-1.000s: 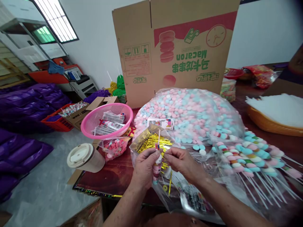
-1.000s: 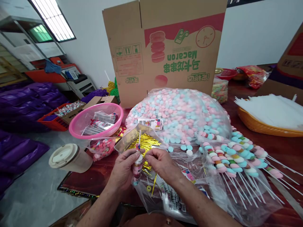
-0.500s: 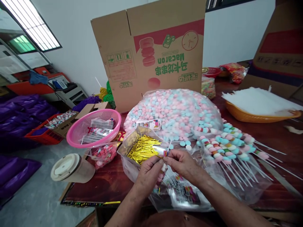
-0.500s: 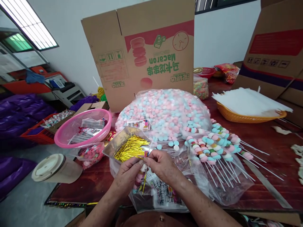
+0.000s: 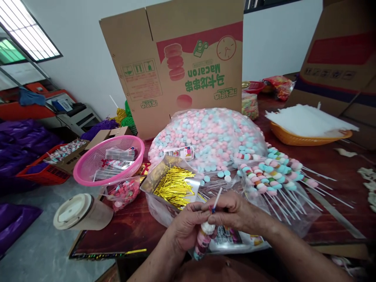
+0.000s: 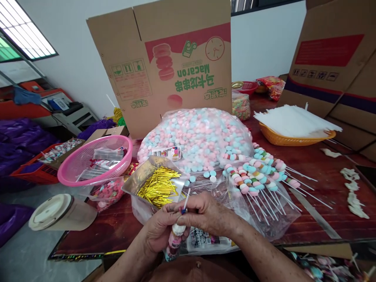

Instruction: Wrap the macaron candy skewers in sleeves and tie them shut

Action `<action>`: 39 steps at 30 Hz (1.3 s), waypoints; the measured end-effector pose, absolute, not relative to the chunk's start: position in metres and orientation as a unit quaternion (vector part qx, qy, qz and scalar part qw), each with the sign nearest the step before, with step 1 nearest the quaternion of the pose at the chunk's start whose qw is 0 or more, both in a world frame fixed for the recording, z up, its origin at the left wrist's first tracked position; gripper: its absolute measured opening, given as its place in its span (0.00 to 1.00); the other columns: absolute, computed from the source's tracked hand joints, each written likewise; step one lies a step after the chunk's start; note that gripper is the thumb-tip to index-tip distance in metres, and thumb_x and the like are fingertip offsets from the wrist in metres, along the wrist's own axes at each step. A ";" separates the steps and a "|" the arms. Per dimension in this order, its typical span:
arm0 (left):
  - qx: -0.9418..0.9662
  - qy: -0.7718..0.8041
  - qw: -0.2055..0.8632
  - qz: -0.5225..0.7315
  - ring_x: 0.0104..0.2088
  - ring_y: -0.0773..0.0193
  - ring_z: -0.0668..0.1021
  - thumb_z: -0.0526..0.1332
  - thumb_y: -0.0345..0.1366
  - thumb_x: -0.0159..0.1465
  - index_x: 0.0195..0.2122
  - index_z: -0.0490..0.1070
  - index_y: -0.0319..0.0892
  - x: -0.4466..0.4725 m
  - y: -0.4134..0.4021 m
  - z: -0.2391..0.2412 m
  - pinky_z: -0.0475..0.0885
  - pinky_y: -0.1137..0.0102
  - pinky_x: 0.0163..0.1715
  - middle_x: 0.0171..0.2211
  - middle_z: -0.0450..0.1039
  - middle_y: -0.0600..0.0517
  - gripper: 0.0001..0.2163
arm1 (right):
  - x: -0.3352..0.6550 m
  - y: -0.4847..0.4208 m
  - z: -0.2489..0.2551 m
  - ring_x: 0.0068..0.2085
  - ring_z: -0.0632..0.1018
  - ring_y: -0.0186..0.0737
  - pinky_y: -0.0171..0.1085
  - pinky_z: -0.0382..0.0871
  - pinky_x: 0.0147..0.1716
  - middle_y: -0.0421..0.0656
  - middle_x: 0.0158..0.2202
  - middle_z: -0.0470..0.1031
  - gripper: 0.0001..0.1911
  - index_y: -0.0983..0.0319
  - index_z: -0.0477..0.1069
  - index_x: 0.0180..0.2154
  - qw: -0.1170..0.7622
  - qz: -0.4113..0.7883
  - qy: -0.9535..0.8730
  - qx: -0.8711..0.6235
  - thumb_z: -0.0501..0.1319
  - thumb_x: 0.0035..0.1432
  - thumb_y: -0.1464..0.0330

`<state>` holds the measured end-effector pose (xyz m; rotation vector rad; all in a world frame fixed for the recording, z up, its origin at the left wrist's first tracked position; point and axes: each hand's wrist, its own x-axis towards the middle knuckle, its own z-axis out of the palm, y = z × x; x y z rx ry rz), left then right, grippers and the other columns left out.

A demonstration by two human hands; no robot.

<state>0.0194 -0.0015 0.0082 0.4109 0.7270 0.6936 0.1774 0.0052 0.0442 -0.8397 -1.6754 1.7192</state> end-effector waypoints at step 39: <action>0.190 0.390 0.836 0.338 0.14 0.71 0.70 0.72 0.41 0.43 0.29 0.67 0.38 0.034 -0.005 0.016 0.64 0.78 0.13 0.17 0.69 0.55 0.19 | 0.187 0.000 0.004 0.21 0.65 0.28 0.28 0.59 0.19 0.37 0.20 0.66 0.15 0.65 0.70 0.31 0.379 0.594 -0.621 -0.344 0.55 0.58 0.60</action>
